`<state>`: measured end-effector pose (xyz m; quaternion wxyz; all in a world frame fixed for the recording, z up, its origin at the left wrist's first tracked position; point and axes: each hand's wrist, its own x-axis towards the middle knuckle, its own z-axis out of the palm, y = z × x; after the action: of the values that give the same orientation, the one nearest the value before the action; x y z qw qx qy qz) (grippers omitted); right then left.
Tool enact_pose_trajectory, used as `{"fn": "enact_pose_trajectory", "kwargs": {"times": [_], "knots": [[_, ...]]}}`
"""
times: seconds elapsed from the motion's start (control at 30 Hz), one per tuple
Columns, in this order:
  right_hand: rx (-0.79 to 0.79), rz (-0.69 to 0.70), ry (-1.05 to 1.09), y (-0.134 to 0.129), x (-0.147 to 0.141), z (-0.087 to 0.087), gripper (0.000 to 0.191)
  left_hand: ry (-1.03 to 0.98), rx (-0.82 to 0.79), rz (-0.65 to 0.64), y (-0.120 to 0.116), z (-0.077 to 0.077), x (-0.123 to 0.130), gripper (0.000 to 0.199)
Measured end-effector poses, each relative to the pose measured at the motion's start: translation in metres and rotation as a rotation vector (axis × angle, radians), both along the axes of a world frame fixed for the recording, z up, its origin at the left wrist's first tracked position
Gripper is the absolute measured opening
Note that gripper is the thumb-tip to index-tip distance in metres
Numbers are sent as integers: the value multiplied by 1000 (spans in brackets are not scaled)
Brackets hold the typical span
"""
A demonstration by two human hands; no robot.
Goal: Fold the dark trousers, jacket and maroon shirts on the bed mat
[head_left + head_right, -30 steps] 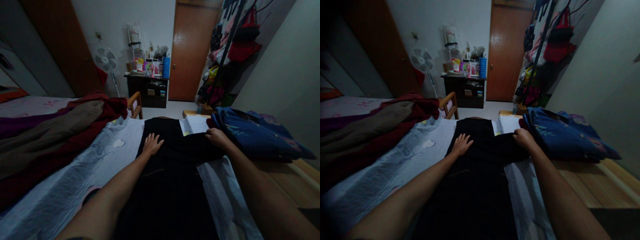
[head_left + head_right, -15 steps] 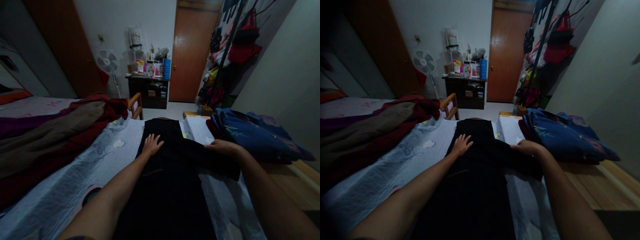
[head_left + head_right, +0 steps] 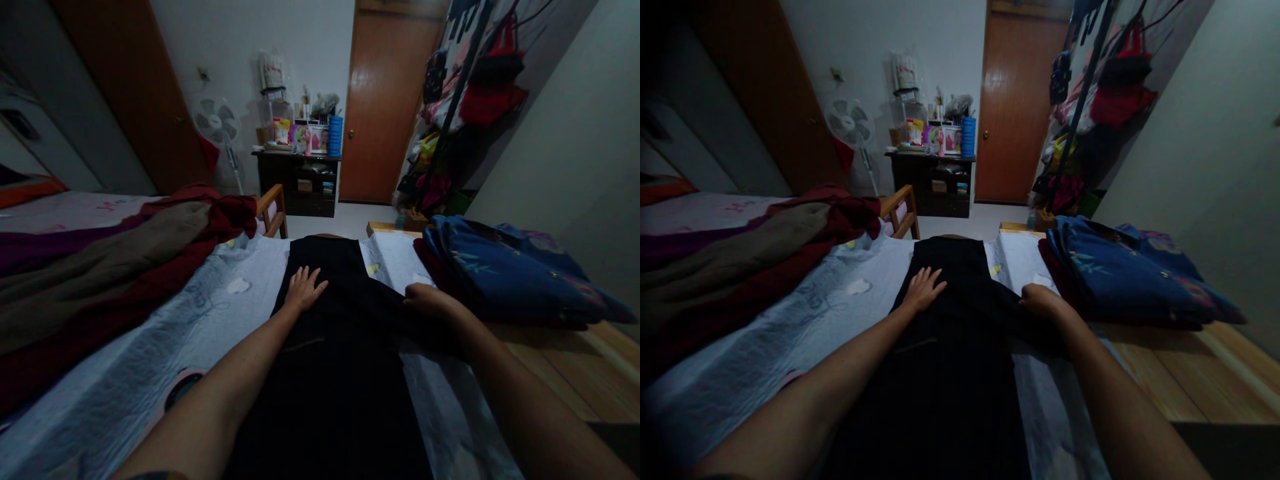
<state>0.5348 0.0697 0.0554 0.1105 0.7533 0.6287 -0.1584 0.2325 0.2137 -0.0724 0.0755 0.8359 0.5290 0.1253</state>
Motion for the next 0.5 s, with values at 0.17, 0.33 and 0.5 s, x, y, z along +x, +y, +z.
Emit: {"fn": "enact_pose_trajectory", "kwargs": {"times": [0.17,0.33,0.5], "knots": [[175,-75,0,3,12,10,28,-4,4,-4,0,1,-1,73],[272,-217,-107,5,25,3,28,-12,-9,-10,-2,3,-1,78],[287,-167,-150,4,6,-3,42,-11,-9,-12,-2,4,-1,80]]}}
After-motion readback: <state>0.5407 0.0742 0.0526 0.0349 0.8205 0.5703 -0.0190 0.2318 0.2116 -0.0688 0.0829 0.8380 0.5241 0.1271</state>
